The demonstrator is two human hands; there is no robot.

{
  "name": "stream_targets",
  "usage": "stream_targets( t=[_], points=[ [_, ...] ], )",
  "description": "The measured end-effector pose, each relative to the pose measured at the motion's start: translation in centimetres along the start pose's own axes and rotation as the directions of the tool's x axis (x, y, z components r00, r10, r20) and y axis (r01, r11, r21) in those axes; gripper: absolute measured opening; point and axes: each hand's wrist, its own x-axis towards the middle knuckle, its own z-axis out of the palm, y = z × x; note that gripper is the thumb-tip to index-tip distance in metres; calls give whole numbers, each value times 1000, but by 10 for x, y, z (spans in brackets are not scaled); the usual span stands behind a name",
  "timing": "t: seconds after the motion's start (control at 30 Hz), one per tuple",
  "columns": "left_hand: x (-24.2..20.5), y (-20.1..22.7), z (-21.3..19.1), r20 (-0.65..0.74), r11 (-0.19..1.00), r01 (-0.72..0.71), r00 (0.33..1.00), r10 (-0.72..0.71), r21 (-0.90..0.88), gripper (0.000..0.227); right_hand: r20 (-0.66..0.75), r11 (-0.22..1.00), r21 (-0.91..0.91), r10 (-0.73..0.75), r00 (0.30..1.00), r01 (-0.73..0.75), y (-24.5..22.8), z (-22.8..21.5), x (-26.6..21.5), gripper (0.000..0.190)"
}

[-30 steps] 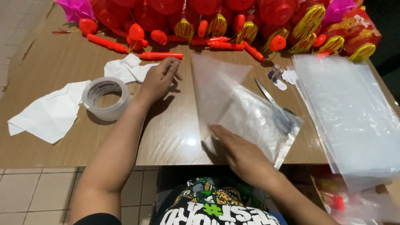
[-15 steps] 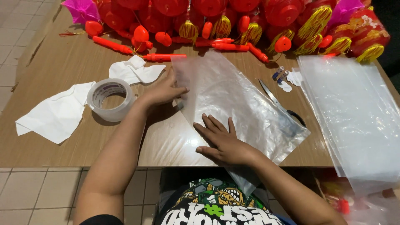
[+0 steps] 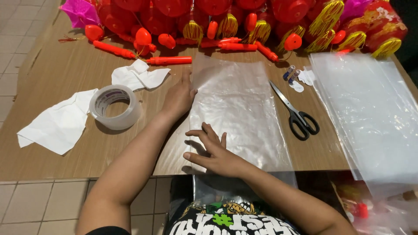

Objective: Assembling decorative lanterns by attaching handles and internal components, then packaging them in plastic bags.

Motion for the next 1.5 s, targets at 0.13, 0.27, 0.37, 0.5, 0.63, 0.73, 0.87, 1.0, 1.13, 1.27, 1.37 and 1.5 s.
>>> stream_targets(
  t=[0.13, 0.27, 0.37, 0.5, 0.63, 0.73, 0.87, 1.0, 1.13, 1.27, 1.37, 1.5],
  points=[
    [16, -21, 25, -111, 994, -32, 993, 44, 107, 62, -3, 999, 27, -40, 999, 40, 2, -24, -7, 58],
    [21, -32, 30, -168, 962, -78, 978, 125, 262, 69, -107, 909, -413, 19, 994, -62, 25, -60, -4, 63],
    [31, -43, 40, -128, 955, -71, 985, 112, 288, 53, -160, 826, -540, 88, 983, -162, 57, -80, 10, 71],
    [45, -45, 43, -91, 963, -55, 993, 81, 263, 39, -137, 823, -529, 157, 978, -206, 55, -92, 23, 84],
    [60, -49, 45, -147, 953, -76, 981, 123, 295, 38, -137, 825, -529, 147, 980, -198, 63, -100, 36, 86],
    [69, -53, 45, -213, 942, -90, 963, 165, 325, 40, -131, 832, -524, 133, 982, -183, 66, -104, 41, 88],
    [84, -46, 15, -533, 969, -49, 828, 174, 241, 30, -142, 826, -519, 170, 975, -220, 60, -104, 42, 82],
    [127, -59, -22, -807, 992, 111, 580, -109, -54, 15, -170, 820, -529, 148, 974, -216, 66, -103, 41, 75],
    [170, -101, -50, -851, 967, 163, 461, -250, -195, 20, -193, 843, -501, 108, 975, -193, 68, -102, 37, 70],
    [187, -129, -71, -621, 869, 386, 611, -491, -309, 33, -217, 852, -497, 62, 974, -164, 75, -102, 38, 66],
    [189, -139, -83, -518, 861, 407, 687, -509, -306, 35, -211, 852, -495, 70, 975, -169, 74, -103, 37, 65],
    [177, -147, -106, -612, 913, 260, 680, -404, -313, 60, -198, 836, -524, 67, 978, -163, 80, -103, 37, 63]
  ],
)
